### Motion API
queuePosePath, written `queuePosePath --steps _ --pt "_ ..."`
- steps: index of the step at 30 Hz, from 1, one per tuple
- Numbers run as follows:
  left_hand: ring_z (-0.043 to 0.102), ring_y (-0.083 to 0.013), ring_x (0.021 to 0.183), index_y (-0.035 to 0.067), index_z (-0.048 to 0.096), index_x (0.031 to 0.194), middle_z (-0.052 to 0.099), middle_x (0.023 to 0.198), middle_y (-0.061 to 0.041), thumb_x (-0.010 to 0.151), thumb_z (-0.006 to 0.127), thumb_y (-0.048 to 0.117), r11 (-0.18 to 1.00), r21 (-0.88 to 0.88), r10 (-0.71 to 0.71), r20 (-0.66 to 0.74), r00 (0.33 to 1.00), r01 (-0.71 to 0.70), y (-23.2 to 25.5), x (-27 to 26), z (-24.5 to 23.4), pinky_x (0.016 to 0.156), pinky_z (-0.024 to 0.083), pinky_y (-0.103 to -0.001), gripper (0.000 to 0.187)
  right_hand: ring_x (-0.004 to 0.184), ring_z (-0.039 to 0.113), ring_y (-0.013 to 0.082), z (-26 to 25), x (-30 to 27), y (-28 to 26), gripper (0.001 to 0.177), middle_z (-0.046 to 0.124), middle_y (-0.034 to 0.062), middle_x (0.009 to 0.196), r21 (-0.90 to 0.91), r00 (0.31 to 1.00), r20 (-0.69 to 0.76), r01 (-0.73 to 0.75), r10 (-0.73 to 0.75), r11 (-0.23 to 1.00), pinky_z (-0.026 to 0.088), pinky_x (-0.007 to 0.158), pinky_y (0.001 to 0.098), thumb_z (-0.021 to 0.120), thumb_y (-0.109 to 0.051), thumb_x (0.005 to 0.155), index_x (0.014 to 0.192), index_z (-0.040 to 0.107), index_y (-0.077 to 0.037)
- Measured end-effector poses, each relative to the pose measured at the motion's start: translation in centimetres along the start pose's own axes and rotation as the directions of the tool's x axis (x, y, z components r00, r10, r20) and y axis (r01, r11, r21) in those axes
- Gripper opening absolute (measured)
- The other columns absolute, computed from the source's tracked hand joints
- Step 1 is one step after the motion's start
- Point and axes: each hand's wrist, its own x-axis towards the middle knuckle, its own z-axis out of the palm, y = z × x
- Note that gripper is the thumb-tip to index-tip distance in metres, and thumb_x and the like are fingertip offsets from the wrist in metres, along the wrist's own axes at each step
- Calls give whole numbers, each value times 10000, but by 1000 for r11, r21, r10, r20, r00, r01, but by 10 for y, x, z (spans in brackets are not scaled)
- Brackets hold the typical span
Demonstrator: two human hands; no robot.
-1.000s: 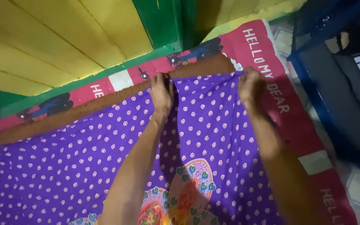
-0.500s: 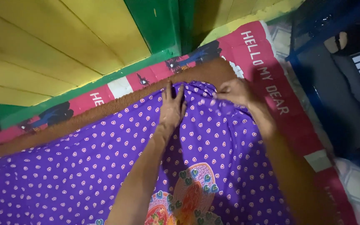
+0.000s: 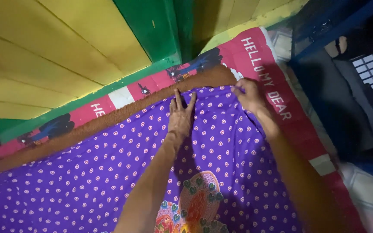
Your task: The person folds a purple patterned sheet on a bed, then stacks folded clothes on a red plastic stool. They also move a helmet and a small container on a cabinet and adjust a window latch.
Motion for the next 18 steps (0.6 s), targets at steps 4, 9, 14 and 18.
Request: queuePosePath --steps 4,9,14,18 --pt "309 -541 1464 375 85 1655 73 1635 -383 988 553 72 994 112 4 74 997 -12 9 9 14 1194 293 -610 869 916 696 268 -21 3 -45 257 705 75 905 26 993 45 -107 106 994 514 723 407 674 -443 993 1036 734 -197" --pt "227 -592 1474 376 17 1656 -109 1656 -356 890 728 63 987 151 -92 227 969 58 25 13 3 1186 245 -679 1091 929 648 303 -29 27 -36 349 657 151 977 385 925 220 -373 309 844 533 754 402 763 -274 825 1089 724 -49" --pt "263 -592 1459 364 85 1655 -134 1658 -337 850 770 31 993 107 -76 267 961 48 34 8 -29 1187 240 -687 1108 838 565 259 -16 68 42 362 611 139 1047 272 916 238 -383 323 883 448 566 359 711 -300 811 1140 746 -155" --pt "288 -576 1457 357 199 1635 -132 1658 -335 899 683 -26 998 47 -62 235 970 52 28 7 -33 1194 253 -670 961 841 688 204 -12 63 24 276 731 75 867 156 993 42 -117 112 981 508 701 322 735 -139 799 1067 794 -167"
